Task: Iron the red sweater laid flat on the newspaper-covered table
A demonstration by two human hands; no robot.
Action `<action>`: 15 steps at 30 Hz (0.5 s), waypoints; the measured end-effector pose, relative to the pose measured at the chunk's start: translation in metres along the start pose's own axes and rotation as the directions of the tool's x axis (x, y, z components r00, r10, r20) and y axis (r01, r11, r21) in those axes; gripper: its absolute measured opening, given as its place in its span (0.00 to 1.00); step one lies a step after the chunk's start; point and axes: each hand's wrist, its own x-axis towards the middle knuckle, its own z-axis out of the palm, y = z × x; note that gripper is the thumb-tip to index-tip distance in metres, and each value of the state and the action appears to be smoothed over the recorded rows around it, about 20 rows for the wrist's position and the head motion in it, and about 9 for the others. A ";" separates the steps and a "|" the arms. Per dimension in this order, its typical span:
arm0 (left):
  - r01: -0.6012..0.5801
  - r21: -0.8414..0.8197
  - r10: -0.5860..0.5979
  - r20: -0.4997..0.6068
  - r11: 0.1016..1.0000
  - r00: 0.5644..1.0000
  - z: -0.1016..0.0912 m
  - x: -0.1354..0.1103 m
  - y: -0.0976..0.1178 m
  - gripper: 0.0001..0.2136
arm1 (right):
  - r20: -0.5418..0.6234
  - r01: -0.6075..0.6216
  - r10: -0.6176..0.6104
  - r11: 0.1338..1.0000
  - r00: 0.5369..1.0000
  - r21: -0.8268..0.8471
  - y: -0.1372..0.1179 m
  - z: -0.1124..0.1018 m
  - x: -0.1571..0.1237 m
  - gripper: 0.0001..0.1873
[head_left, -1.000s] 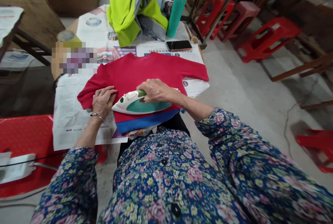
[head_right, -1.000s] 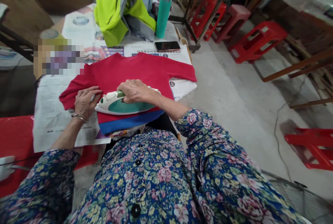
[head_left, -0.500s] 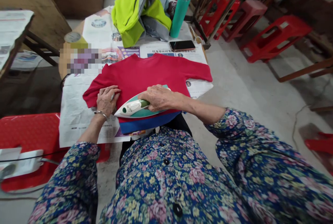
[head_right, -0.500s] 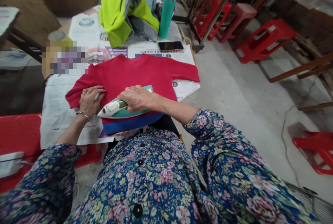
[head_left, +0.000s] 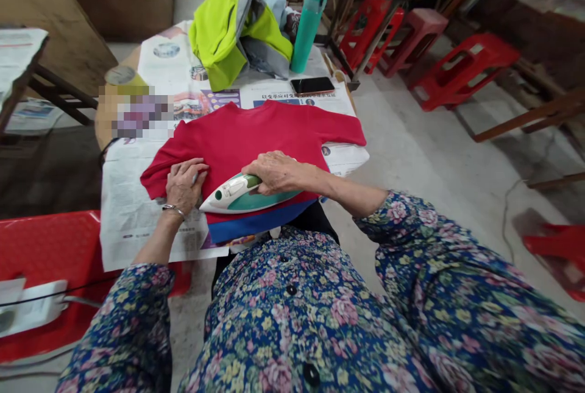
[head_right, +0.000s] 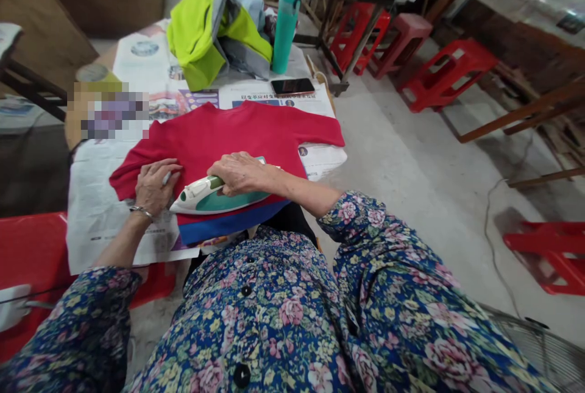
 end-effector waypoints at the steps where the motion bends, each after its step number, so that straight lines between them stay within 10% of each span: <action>1: 0.001 0.002 -0.001 -0.005 1.000 1.000 0.000 0.000 0.000 0.12 | -0.001 0.004 -0.004 1.000 1.000 0.001 0.000 0.001 -0.001 0.22; 15: -0.019 -0.016 0.019 0.045 1.000 0.999 0.003 0.009 -0.014 0.11 | -0.077 -0.045 0.049 0.998 0.996 0.045 -0.003 0.000 -0.008 0.16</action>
